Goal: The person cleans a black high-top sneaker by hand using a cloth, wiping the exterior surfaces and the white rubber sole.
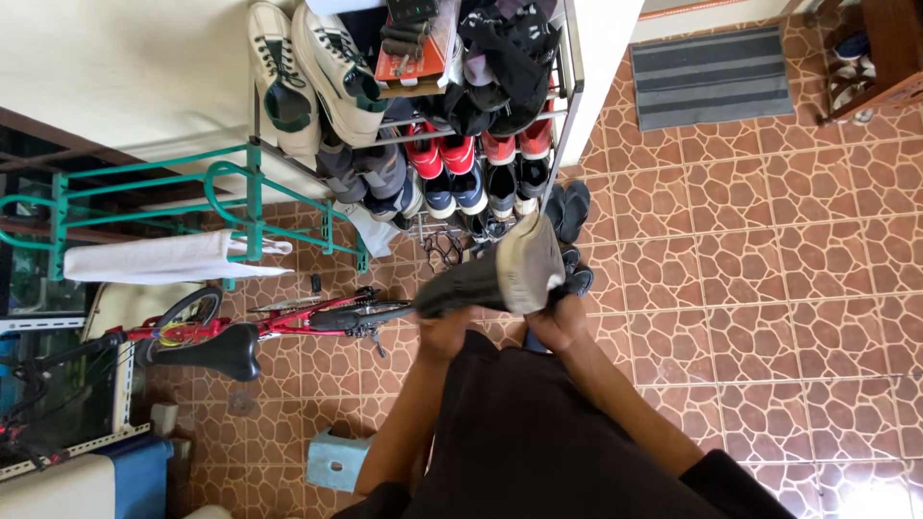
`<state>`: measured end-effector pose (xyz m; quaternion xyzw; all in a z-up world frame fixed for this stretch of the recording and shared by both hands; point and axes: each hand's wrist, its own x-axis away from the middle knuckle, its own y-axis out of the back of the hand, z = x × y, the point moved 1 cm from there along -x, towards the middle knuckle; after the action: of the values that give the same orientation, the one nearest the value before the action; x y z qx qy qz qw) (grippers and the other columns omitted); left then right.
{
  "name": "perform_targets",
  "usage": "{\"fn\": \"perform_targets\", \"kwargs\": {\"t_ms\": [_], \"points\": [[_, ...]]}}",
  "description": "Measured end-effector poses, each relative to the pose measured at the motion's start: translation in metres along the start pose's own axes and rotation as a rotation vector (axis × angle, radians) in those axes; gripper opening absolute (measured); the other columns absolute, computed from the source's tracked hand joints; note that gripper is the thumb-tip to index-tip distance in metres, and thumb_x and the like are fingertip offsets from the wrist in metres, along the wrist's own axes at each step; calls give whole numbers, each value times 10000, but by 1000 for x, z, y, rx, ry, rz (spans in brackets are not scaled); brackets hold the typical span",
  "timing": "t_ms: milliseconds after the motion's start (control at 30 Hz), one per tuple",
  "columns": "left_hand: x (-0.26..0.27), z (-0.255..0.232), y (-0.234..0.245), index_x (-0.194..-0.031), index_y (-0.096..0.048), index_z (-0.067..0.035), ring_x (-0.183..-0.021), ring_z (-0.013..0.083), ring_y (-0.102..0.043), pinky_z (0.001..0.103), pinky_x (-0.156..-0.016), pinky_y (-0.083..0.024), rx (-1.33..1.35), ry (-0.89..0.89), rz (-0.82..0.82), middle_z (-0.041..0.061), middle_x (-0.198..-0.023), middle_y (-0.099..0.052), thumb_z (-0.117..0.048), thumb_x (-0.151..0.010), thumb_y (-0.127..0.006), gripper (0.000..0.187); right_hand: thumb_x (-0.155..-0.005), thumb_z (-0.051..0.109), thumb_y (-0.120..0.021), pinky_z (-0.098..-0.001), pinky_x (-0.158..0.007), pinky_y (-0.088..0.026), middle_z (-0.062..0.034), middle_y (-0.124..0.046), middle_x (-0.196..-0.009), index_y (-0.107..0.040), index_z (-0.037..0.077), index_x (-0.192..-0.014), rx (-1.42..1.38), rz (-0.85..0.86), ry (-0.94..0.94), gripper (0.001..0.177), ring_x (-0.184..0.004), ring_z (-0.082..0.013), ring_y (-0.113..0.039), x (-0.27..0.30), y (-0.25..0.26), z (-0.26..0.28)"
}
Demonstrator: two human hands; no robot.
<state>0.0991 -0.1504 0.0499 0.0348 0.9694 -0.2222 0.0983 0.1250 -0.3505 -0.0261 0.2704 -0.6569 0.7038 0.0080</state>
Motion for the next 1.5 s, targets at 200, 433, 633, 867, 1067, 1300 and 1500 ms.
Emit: {"fn": "perform_targets", "kwargs": {"t_ms": [200, 433, 633, 867, 1067, 1300, 1500], "points": [[1, -16, -57, -1343, -604, 16, -1318, 301, -594, 388, -1145, -444, -480, -167, 156, 174, -1382, -625, 31, -930, -712, 427, -1043, 368, -438, -440, -1140, -417, -81, -561, -1475, -497, 97, -1473, 310, -34, 61, 511, -1340, -264, -530, 25, -41, -13], [-1, 32, 8, -1367, -629, 11, -1114, 239, -610, 356, -967, -488, -264, 155, -107, 126, -1202, -635, -82, -1081, -637, 300, -1071, 71, -496, -446, -996, -497, -129, -686, -1268, -659, 4, -1322, 1245, 213, 719, 307, -1132, -276, -649, 89, -37, -8], [-2, 19, 42, -1447, -512, 19, -1255, 261, -603, 402, -1113, -472, 520, 394, -189, 138, -1373, -617, -274, -1119, -490, 440, -790, 32, -638, -549, -1106, -437, -143, -598, -1409, -669, 85, -1315, 2176, 590, 1227, 528, -1328, -405, -553, 39, -86, -48], [1, -50, 63, -1531, -400, 27, -1392, 303, -521, 472, -1203, -404, 711, 404, -218, 164, -1527, -512, -363, -1119, -433, 569, -823, 145, -752, -552, -1063, -408, -199, -543, -1482, -634, 94, -1349, 2279, 588, 1144, 542, -1335, -400, -506, 46, 13, -71], [24, -84, 106, -1593, -318, 33, -1435, 321, -479, 469, -1235, -367, 758, 412, 21, 193, -1563, -469, -550, -1124, -374, 750, -874, 77, -684, -556, -1215, -347, -222, -475, -1575, -564, 30, -1439, 2246, 461, 1136, 579, -1470, -471, -428, 41, -23, -148], [95, -81, 144, -1651, -142, -17, -1537, 214, -270, 362, -1266, -242, 665, 506, 133, 61, -1662, -257, -871, -874, -365, 1176, -917, 287, -681, -625, -1225, -244, -173, -557, -1475, -625, 48, -1367, 2320, 481, 1035, 513, -1428, -394, -475, 46, -146, -223], [95, -115, 173, -1657, -135, 47, -1562, 293, -268, 444, -1303, -201, 795, 475, 183, 168, -1695, -247, -957, -858, -259, 1289, -881, 4, -631, -575, -1234, -346, -235, -509, -1530, -574, 25, -1404, 2181, 480, 1122, 526, -1478, -465, -432, 75, -18, -235]]}}
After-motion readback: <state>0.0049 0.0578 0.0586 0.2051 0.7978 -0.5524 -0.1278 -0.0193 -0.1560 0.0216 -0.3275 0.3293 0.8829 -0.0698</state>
